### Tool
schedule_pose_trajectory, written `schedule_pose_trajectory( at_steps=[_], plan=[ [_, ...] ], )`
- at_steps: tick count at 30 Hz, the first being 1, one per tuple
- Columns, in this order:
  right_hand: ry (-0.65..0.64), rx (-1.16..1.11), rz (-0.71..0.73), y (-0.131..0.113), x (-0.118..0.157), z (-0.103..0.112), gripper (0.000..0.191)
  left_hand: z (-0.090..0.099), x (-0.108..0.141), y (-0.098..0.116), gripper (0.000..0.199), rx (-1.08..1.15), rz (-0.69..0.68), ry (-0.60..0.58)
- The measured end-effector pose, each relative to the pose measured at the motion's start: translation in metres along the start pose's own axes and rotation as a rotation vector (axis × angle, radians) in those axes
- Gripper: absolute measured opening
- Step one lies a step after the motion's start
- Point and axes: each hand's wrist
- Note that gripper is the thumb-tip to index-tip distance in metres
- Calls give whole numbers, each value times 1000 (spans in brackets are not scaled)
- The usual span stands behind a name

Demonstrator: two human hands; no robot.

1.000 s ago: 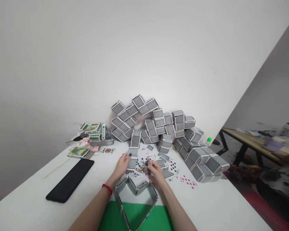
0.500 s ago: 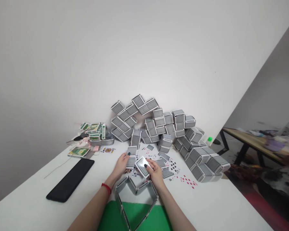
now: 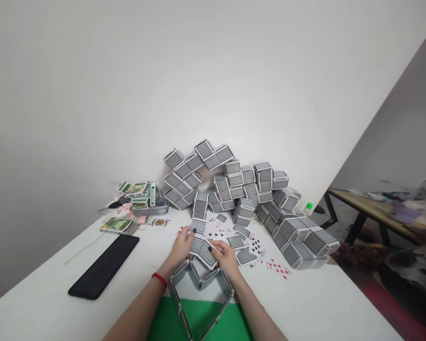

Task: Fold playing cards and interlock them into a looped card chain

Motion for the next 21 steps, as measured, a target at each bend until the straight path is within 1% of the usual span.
schedule_pose_trajectory(
  at_steps=[2, 8, 14, 21],
  plan=[
    [-13, -14, -4, 2, -1, 0, 36, -1, 1, 1, 22, -29, -10, 13],
    [-40, -109, -79, 0, -3, 1, 32, -2, 3, 0, 20, -108, -33, 44],
    [-55, -66, -90, -2, -6, 5, 28, 0, 3, 1, 15, -182, -54, 56],
    [-90, -45, -102, -1, -7, 7, 26, 0, 4, 0, 14, -226, -80, 40]
  ],
)
Point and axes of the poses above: each hand's wrist, its own x-axis away from the middle knuckle, its own z-axis out of the back of the hand, y = z × x
